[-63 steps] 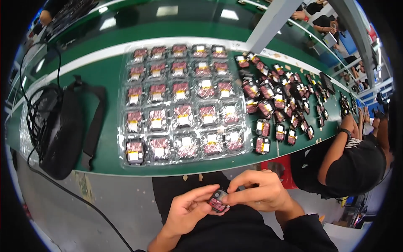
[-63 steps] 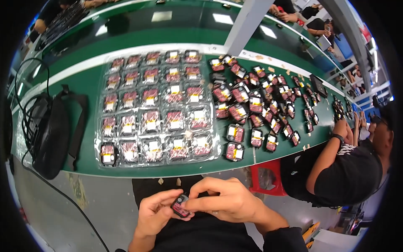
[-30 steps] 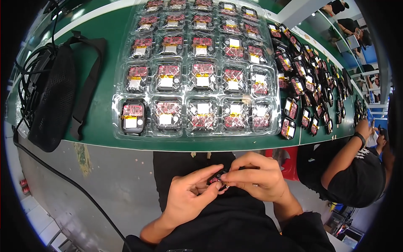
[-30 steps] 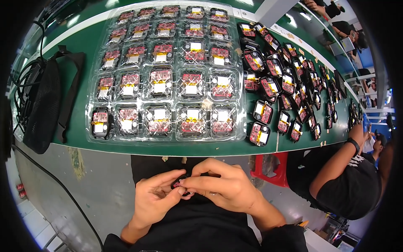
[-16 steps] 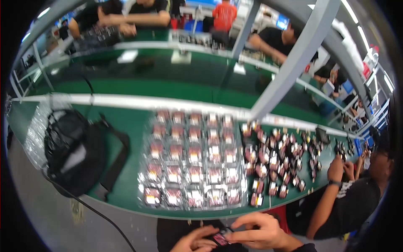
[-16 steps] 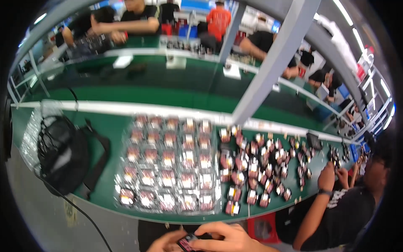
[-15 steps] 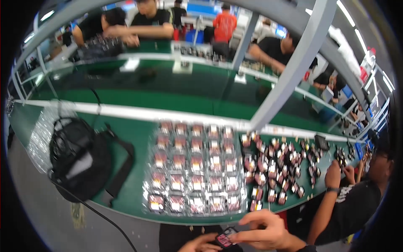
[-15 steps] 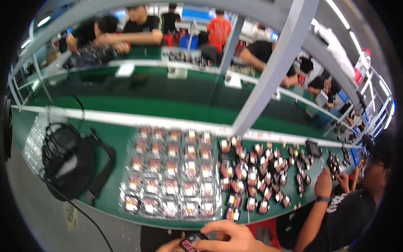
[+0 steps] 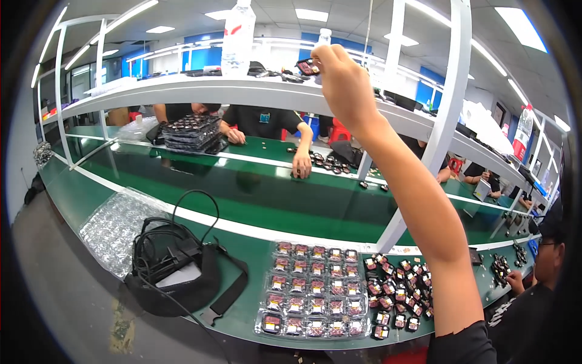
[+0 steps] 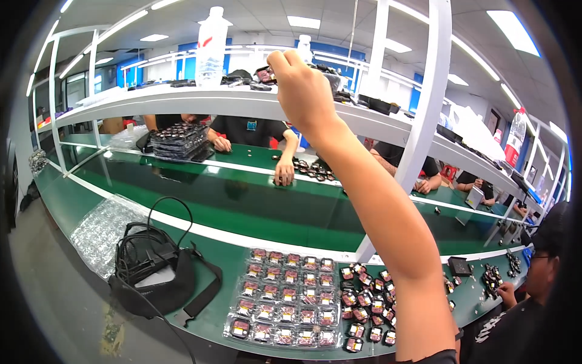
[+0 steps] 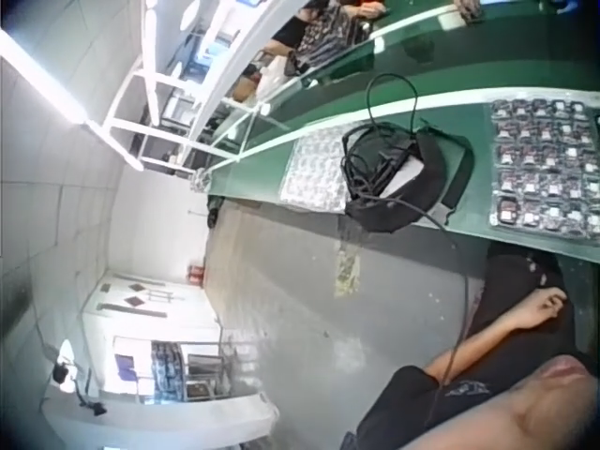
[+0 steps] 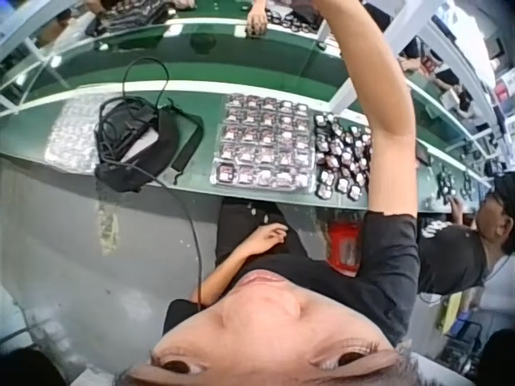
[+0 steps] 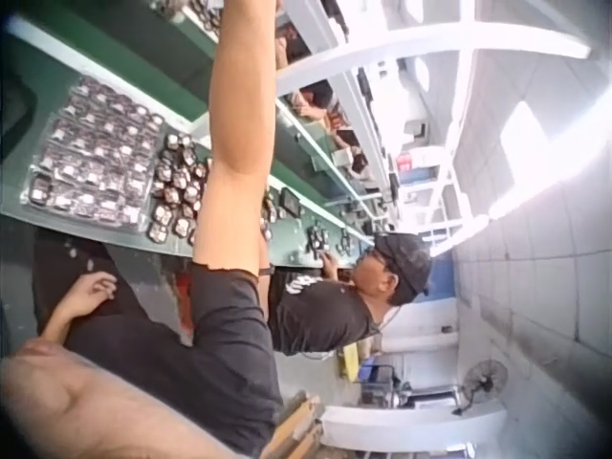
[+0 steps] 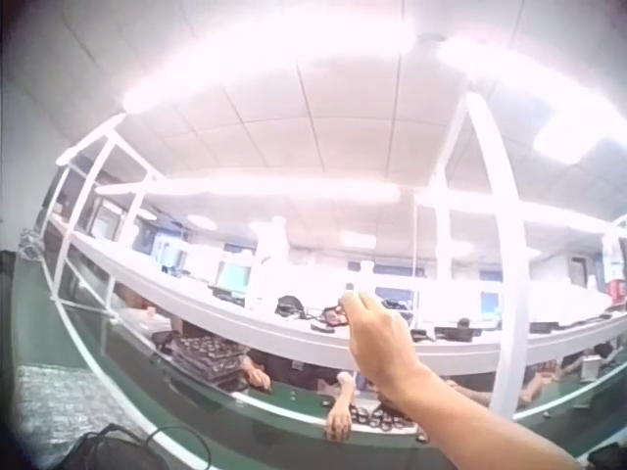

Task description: The worker is using tweezers to connect ribbon cables and internal components inside the housing of several smartwatches on an assembly line.

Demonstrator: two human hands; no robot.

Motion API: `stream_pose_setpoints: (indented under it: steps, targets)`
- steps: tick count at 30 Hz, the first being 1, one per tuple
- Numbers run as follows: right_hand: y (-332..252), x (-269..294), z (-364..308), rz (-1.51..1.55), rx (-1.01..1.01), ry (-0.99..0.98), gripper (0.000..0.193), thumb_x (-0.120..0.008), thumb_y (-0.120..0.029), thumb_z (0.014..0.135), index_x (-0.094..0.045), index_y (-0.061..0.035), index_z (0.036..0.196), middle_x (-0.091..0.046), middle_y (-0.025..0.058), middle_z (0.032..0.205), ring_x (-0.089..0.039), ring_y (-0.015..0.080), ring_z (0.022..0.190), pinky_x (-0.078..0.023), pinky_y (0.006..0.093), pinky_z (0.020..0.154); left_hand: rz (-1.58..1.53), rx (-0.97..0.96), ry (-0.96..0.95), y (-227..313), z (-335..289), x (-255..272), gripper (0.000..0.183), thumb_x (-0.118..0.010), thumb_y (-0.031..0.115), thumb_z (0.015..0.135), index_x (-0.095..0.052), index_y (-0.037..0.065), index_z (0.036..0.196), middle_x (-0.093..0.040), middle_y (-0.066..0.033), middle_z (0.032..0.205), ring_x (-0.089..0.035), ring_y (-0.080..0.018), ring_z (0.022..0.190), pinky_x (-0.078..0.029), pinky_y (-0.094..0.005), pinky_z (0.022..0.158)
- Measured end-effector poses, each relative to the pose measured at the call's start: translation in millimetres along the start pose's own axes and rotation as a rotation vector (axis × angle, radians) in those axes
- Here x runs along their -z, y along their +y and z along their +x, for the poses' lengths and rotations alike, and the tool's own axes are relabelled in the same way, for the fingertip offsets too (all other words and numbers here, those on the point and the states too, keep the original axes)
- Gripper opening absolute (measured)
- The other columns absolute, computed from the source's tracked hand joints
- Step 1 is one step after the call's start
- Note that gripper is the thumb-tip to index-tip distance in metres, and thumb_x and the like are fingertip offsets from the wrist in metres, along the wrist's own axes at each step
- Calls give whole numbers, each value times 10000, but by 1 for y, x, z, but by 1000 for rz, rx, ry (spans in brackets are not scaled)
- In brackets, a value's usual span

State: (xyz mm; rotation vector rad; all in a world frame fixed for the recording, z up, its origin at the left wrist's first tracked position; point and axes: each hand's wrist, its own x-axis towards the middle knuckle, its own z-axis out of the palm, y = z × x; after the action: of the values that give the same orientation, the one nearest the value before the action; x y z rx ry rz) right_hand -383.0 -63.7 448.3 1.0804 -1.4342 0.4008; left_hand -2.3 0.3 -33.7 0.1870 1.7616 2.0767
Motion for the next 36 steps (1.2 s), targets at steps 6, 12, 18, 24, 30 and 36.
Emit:
stream_pose_setpoints:
  steps: [6,12,18,24,30,36]
  targets:
    - [9,-65,33,-226,-223,-567,331,-576,-40,862,-635,-116,1179,-668,171,1113,-685,377,958,-552,472,830,26,17,41,5,-12,0,332,-564,-14,936,-573,-7,1268,-681,-92,1011,-677,-158,908,-540,-282,821]
    - [21,-60,26,-221,-211,-714,420,-549,-63,884,-614,-85,1298,-677,182,1179,-622,361,1146,-494,445,984,81,6,9,7,-14,6,315,-538,-4,942,-586,-6,1253,-691,-122,1052,-686,-172,908,-542,-292,822]
    - [-57,51,-47,110,-154,-420,303,-748,-198,814,-708,-32,1064,-709,217,992,-673,395,963,-532,468,861,77,-24,41,8,-9,12,303,-560,22,947,-602,-8,1245,-695,-128,1080,-695,-181,918,-540,-295,822]
    - [-124,192,-222,227,-755,-642,225,-670,-9,869,-676,-10,1094,-688,163,1039,-662,350,987,-517,396,864,113,-23,1,4,-5,14,301,-596,50,951,-613,1,1248,-681,-142,1126,-704,-207,941,-547,-307,807]
    - [-90,331,-383,-703,-999,-733,459,-528,116,786,-663,-72,1183,-632,133,1191,-661,390,988,-545,464,860,163,-77,-42,12,-5,6,253,-595,51,944,-650,-1,1185,-675,-132,1110,-704,-213,928,-542,-306,803]
    - [-42,406,-466,-1035,-1190,-802,480,-621,-60,881,-513,-11,1346,-581,228,1294,-653,436,1030,-531,487,880,180,-69,-25,14,-6,7,264,-598,51,944,-647,9,1199,-677,-127,1105,-699,-200,910,-537,-298,791]
